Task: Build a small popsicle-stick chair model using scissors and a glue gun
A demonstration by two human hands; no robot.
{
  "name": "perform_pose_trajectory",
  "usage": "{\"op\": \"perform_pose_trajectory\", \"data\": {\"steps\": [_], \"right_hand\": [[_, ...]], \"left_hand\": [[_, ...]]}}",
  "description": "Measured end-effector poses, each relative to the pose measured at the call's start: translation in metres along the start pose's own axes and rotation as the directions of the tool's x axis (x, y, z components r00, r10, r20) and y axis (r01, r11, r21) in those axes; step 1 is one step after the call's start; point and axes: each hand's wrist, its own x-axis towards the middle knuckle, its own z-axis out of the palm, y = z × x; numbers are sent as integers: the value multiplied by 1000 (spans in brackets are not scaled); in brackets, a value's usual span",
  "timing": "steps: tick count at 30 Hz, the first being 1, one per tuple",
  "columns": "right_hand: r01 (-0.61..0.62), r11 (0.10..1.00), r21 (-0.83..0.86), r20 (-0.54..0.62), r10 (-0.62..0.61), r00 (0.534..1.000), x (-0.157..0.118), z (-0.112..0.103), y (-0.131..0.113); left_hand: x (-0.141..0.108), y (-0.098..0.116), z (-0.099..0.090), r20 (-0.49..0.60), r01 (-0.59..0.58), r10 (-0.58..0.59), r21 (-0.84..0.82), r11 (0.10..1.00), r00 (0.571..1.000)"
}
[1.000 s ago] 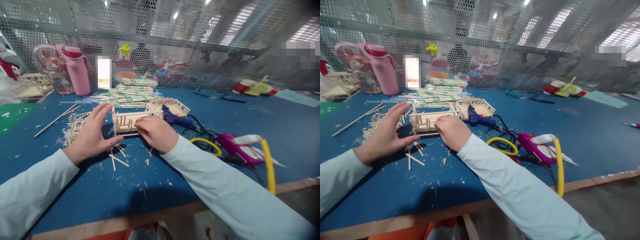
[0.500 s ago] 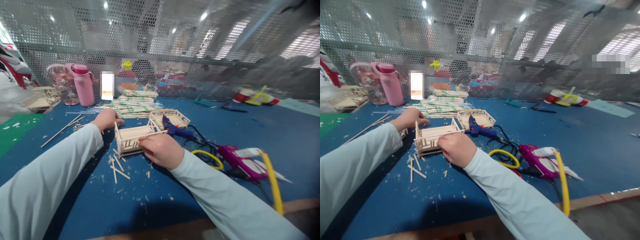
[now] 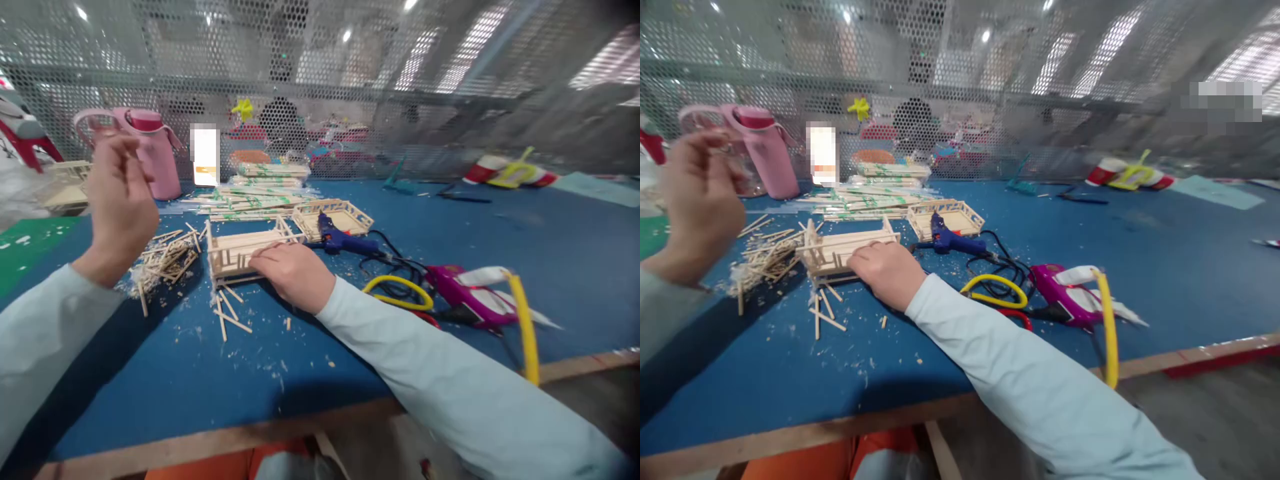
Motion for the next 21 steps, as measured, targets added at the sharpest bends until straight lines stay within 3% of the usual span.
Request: {"op": "perform_pose_trajectory", "data": {"steps": [3,7,10,13,15,17,21], "right_hand": [[-9,1000,26,28,9,1000,1,0,-1],[-108,991,79,69,103,992,-3,-5,6],[-207,955,210,42,203,978,-5,-7,7],[-316,872,373,-12,346,938,-4,-7,2],[-343,814,469,-22,399,917,-2,-7,-1],[-335,774,538,-16,407,913,0,-7,-1],[-336,741,582,-12,421,907,2,-4,1]], "left_hand": [[-24,12,7,-129,9,-27,-139,990,991],[-50,33,35,-288,18,-129,-359,933,949],[-60,41,48,-269,69,-214,-463,884,939],[-65,42,51,-284,52,-212,-482,875,935],[-70,43,49,-362,-44,-118,-409,911,925],[-76,46,46,-368,-164,60,-259,952,928],[-86,56,44,-68,-372,367,-99,923,928]]}}
